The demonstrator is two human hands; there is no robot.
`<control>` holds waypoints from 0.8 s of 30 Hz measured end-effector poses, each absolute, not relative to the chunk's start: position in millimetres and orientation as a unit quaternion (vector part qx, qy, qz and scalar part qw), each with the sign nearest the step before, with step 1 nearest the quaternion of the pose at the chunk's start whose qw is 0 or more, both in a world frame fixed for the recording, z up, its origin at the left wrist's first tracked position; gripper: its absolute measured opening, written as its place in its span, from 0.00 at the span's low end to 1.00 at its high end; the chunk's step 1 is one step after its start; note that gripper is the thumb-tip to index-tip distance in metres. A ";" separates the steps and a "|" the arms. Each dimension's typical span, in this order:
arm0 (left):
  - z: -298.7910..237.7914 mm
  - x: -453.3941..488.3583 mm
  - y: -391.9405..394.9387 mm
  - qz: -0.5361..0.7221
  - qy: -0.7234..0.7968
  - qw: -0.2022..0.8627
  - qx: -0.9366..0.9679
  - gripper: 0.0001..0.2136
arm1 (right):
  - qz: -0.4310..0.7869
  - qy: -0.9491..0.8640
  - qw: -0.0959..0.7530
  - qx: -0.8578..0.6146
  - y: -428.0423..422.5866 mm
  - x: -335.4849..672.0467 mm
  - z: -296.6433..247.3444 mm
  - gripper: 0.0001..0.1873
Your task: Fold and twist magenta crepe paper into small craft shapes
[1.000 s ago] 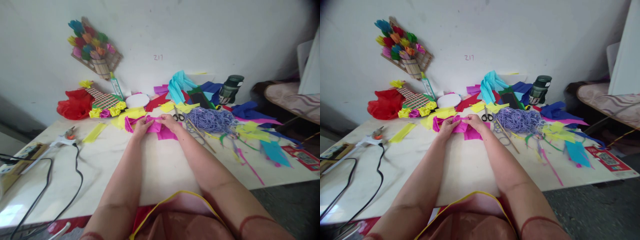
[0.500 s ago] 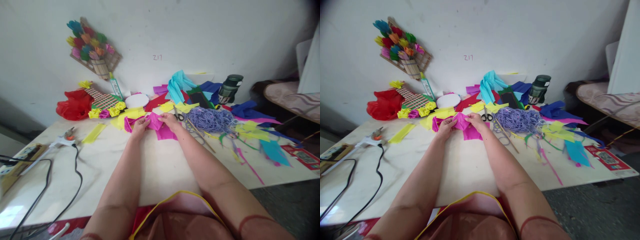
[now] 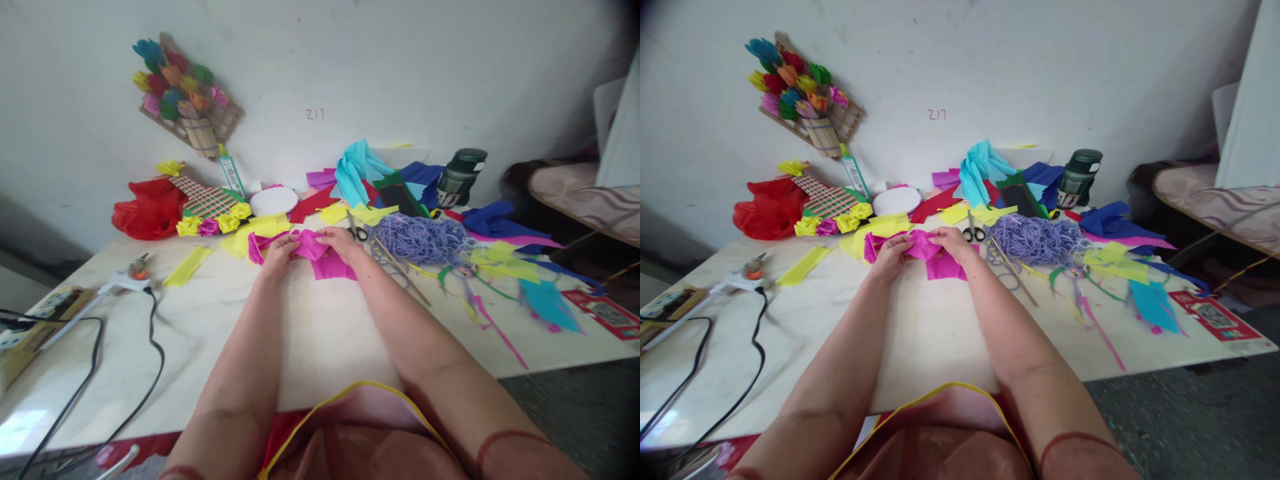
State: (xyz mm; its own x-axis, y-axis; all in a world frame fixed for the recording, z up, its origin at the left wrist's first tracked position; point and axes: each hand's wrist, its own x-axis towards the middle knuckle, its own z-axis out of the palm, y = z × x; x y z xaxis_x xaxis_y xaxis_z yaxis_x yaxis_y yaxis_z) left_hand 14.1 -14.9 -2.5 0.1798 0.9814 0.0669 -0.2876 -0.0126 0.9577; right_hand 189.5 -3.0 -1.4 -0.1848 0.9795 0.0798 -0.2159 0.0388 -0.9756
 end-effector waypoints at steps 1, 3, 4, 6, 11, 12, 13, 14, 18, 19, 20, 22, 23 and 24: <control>-1.6 14.6 -15.1 0.535 0.364 0.603 0.465 0.12 | 0.585 -0.500 0.515 -0.379 -3.2 189.4 -1.3 0.12; -0.5 15.1 -15.2 0.550 0.364 0.606 0.445 0.13 | 0.591 -0.495 0.513 -0.378 -3.3 189.6 -1.5 0.12; -0.2 15.1 -15.2 0.555 0.362 0.606 0.439 0.13 | 0.594 -0.495 0.510 -0.376 -3.3 189.7 -1.8 0.12; 0.1 14.7 -15.0 0.562 0.360 0.605 0.434 0.11 | 0.600 -0.499 0.504 -0.371 -3.1 190.0 -2.3 0.12; 1.7 13.3 -15.4 0.557 0.361 0.607 0.438 0.10 | 0.607 -0.508 0.498 -0.355 -3.4 190.3 -2.5 0.10; 2.1 13.2 -15.5 0.556 0.360 0.608 0.438 0.10 | 0.608 -0.509 0.497 -0.352 -3.6 190.4 -2.5 0.10; 2.4 13.2 -15.6 0.555 0.360 0.608 0.438 0.10 | 0.609 -0.510 0.498 -0.348 -3.8 190.5 -2.5 0.10; 2.6 13.2 -15.6 0.555 0.359 0.608 0.439 0.10 | 0.609 -0.512 0.499 -0.345 -4.0 190.6 -2.5 0.10; 3.1 13.9 -16.3 0.552 0.364 0.603 0.447 0.09 | 0.602 -0.516 0.502 -0.346 -4.9 190.7 -2.6 0.10; 3.1 14.1 -16.6 0.552 0.364 0.601 0.449 0.10 | 0.601 -0.516 0.501 -0.350 -5.1 190.6 -2.6 0.11; 3.0 14.2 -17.0 0.553 0.365 0.598 0.451 0.10 | 0.599 -0.516 0.501 -0.353 -5.3 190.6 -2.5 0.11; 2.5 14.3 -17.5 0.556 0.367 0.590 0.457 0.11 | 0.598 -0.515 0.501 -0.355 -5.7 190.6 -2.1 0.11; 2.1 14.2 -17.6 0.557 0.368 0.585 0.459 0.12 | 0.598 -0.515 0.501 -0.356 -5.8 190.6 -1.8 0.11; 1.6 14.1 -17.7 0.558 0.369 0.582 0.462 0.12 | 0.598 -0.515 0.501 -0.357 -5.9 190.7 -1.5 0.11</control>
State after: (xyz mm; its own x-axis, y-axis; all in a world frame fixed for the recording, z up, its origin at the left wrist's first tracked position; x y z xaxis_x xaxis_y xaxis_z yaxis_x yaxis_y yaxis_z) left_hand 14.1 -17.7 1.6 0.1045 0.9908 0.0864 -0.3085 -0.0503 0.9499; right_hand 190.7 -5.9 -1.5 -0.2437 0.9658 0.0885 -0.2310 0.0308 -0.9725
